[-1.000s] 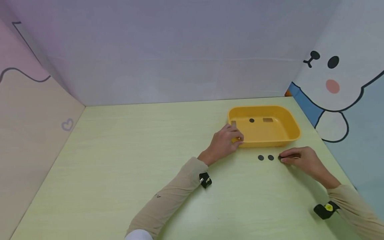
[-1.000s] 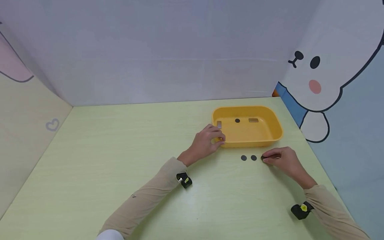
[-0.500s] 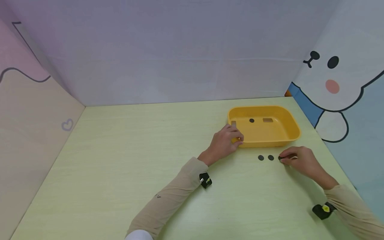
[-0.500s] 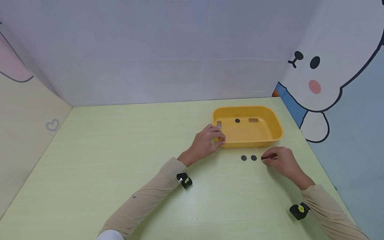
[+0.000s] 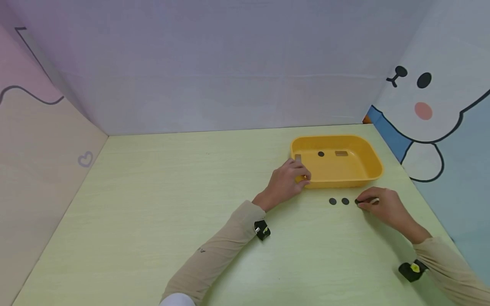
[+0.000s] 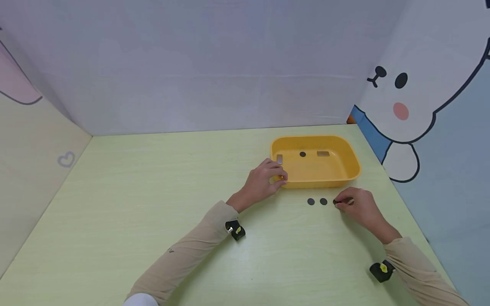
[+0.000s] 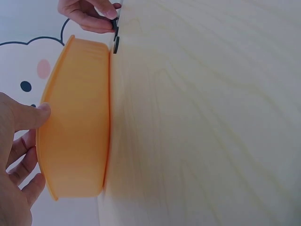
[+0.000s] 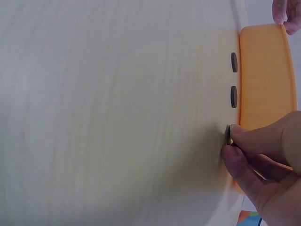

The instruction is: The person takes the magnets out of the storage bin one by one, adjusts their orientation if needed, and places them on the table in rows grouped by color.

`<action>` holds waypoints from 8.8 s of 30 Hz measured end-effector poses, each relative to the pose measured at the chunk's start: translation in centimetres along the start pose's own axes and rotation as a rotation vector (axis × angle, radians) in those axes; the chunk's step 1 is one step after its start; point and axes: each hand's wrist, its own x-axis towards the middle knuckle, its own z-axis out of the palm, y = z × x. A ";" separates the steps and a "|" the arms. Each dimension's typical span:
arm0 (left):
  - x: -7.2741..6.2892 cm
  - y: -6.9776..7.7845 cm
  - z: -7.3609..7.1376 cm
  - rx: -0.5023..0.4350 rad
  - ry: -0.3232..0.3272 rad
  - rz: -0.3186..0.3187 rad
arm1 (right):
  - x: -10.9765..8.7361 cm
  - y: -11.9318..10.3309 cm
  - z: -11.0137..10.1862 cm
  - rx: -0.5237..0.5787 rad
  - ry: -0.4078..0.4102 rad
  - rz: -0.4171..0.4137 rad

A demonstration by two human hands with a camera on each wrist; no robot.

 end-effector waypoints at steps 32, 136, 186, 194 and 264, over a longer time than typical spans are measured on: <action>0.0 -0.2 0.0 -0.006 -0.003 0.015 | -0.1 -0.9 -1.1 -0.030 0.017 -0.024; 0.1 0.5 0.4 0.071 -0.008 0.068 | 13.3 -1.4 -1.1 0.552 -0.094 0.321; -0.4 1.0 0.1 0.065 -0.004 0.054 | 14.7 -2.3 2.7 0.184 -0.111 0.178; -0.4 0.9 0.2 0.074 -0.005 0.054 | 14.7 -3.0 2.9 0.106 -0.098 0.121; -0.3 0.9 -0.1 0.037 -0.013 0.022 | 10.4 -3.7 -1.8 0.512 -0.149 0.324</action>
